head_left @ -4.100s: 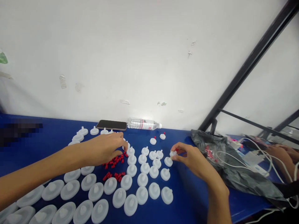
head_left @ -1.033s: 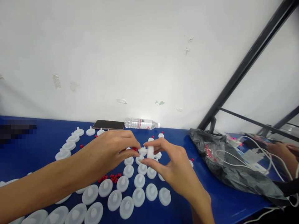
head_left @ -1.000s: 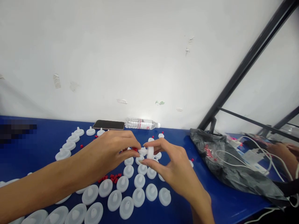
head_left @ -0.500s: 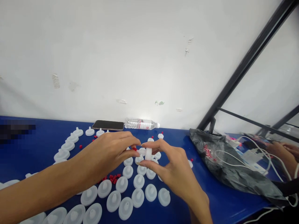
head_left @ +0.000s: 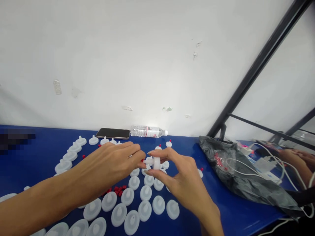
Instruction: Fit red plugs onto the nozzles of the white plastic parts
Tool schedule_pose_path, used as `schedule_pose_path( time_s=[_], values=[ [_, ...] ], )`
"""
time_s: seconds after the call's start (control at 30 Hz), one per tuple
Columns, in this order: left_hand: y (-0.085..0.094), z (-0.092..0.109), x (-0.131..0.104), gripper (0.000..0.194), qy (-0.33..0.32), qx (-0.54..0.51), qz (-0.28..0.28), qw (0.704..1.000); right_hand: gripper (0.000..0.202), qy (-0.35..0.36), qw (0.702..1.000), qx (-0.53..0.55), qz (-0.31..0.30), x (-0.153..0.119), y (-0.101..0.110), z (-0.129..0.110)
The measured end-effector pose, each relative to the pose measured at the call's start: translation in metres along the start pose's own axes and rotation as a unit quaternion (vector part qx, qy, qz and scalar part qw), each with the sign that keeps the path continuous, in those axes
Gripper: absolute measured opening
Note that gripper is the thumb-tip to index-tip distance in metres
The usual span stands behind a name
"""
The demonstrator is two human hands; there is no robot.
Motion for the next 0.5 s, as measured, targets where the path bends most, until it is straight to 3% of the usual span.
schedule_pose_path(
  time_s=[0.17, 0.27, 0.37, 0.5],
  values=[
    [-0.0051, 0.0019, 0.0016, 0.030, -0.009, 0.039, -0.048, 0.998, 0.033, -0.007, 1.000, -0.001, -0.008, 0.0006, -0.0050, -0.0030],
    [-0.0011, 0.0016, 0.0049, 0.038, -0.019, 0.048, -0.039, 0.998, 0.031, -0.007, 1.000, 0.024, -0.012, 0.0022, -0.0063, -0.0050],
    [0.0034, -0.0048, 0.0064, 0.047, -0.007, 0.019, -0.017, 1.000, 0.033, -0.008, 0.999, 0.046, 0.000, 0.0033, -0.0028, -0.0037],
    [-0.0037, -0.0072, 0.0023, 0.035, 0.001, -0.062, -0.024, 0.998, 0.037, -0.006, 0.998, 0.053, 0.011, 0.0023, 0.0002, -0.0014]
  ],
)
Point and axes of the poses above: each hand's wrist, its own x-axis towards the middle knuckle, its own y-axis out of the back of the hand, z = x × y, the point moved 10 cm from there along x, towards the middle knuckle, and after that the axes turned 1 degree about -y, right-handed, at the moved point
